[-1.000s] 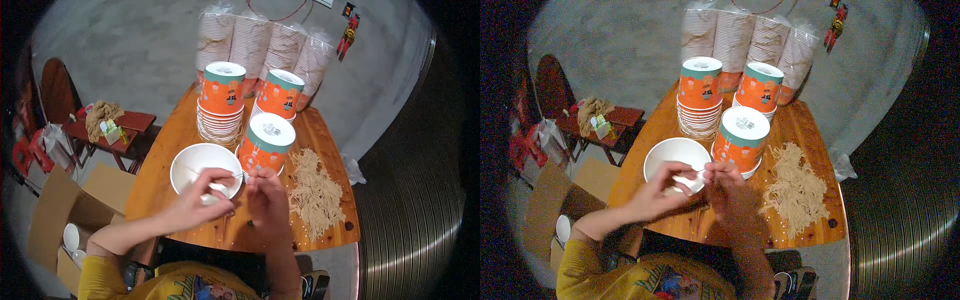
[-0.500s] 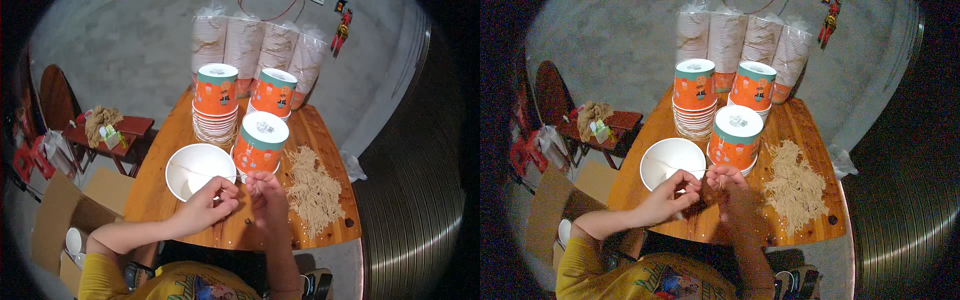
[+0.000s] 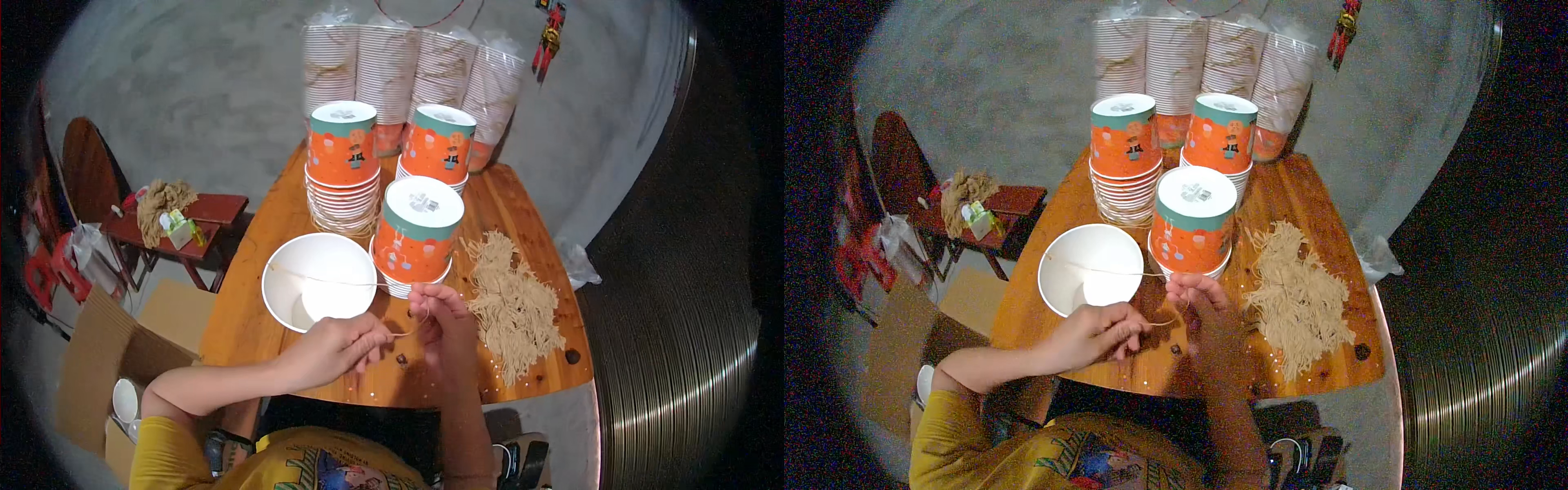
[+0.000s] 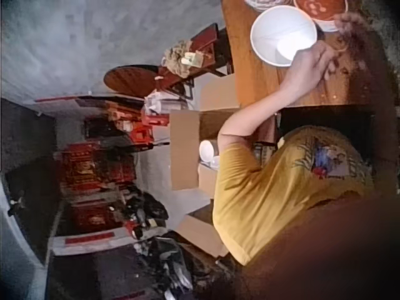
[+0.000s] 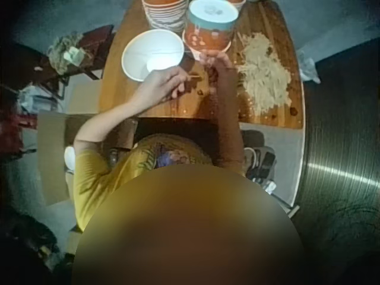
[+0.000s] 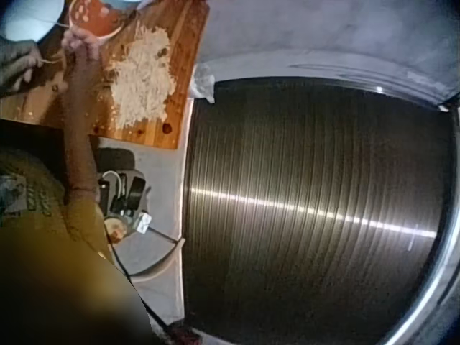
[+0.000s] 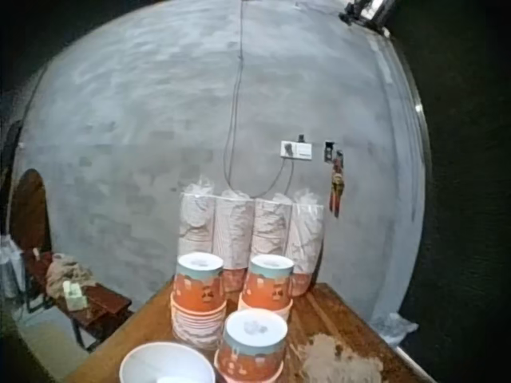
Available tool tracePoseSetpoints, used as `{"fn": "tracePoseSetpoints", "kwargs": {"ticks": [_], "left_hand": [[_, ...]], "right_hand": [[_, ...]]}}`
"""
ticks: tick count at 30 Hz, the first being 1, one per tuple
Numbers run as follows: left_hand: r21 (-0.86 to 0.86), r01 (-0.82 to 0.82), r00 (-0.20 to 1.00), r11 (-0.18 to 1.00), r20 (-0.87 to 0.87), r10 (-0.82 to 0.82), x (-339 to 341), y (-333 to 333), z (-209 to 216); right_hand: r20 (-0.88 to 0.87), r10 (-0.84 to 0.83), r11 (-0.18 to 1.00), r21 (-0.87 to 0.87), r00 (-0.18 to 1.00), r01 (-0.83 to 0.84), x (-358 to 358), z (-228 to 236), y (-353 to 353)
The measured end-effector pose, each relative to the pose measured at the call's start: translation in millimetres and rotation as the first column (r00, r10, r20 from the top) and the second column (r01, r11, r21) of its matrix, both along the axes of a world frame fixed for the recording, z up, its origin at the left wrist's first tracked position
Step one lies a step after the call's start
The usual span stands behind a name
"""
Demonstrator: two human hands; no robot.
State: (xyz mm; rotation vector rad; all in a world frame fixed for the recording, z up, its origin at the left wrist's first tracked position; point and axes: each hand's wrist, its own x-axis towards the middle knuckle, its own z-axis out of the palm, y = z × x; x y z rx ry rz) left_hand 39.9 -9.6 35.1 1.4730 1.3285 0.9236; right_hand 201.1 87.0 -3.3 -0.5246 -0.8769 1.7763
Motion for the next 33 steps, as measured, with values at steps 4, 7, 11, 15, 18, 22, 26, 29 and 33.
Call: {"fn": "tracePoseSetpoints", "kwargs": {"ticks": [4,7,11,15,18,22,26,29,33], "left_hand": [[0.066,-0.047,0.999,0.997,-0.021,0.048,8.8,6.9,10.0],[0.681,0.031,0.914,0.732,-0.316,0.255,8.7,18.9,-14.5],[-0.025,0.055,0.946,0.998,0.321,-0.044,26.6,18.7,-12.6],[-0.184,0.124,0.955,0.975,0.288,-0.067,28.1,18.8,-25.7],[-0.232,0.111,0.977,0.966,0.206,-0.063,24.3,16.5,-20.4],[-0.144,0.028,0.998,0.989,-0.049,-0.035,21.7,12.9,-9.4],[0.471,0.218,0.835,0.855,-0.544,0.087,17.1,11.2,-2.1],[0.52,0.361,0.746,0.774,-0.659,0.094,18.1,14.4,3.3],[0.583,0.337,0.695,0.739,-0.684,0.222,18.4,13.5,8.9]], "right_hand": [[-0.061,0.003,1.0,-0.02,0.998,-0.004,2.9,-1.1,-0.8],[-0.089,0.074,0.997,0.027,0.993,-0.072,-0.5,3.9,-7.0],[-0.106,0.152,0.988,0.028,0.983,-0.15,-1.5,7.7,-8.7],[-0.08,0.084,0.985,0.156,0.993,-0.071,-3.9,5.9,-8.0],[-0.061,0.04,0.989,0.148,0.997,-0.031,-1.2,2.4,-6.4],[0.037,0.044,0.987,0.152,0.998,-0.049,7.6,-1.5,-2.5],[0.595,-0.529,0.74,0.672,0.605,-0.015,20.9,1.2,-21.4],[0.507,-0.235,0.92,0.392,0.829,0.021,17.2,-12.8,-34.4],[0.376,0.055,0.976,0.176,0.925,-0.13,11.9,-22.8,-32.4]]}}
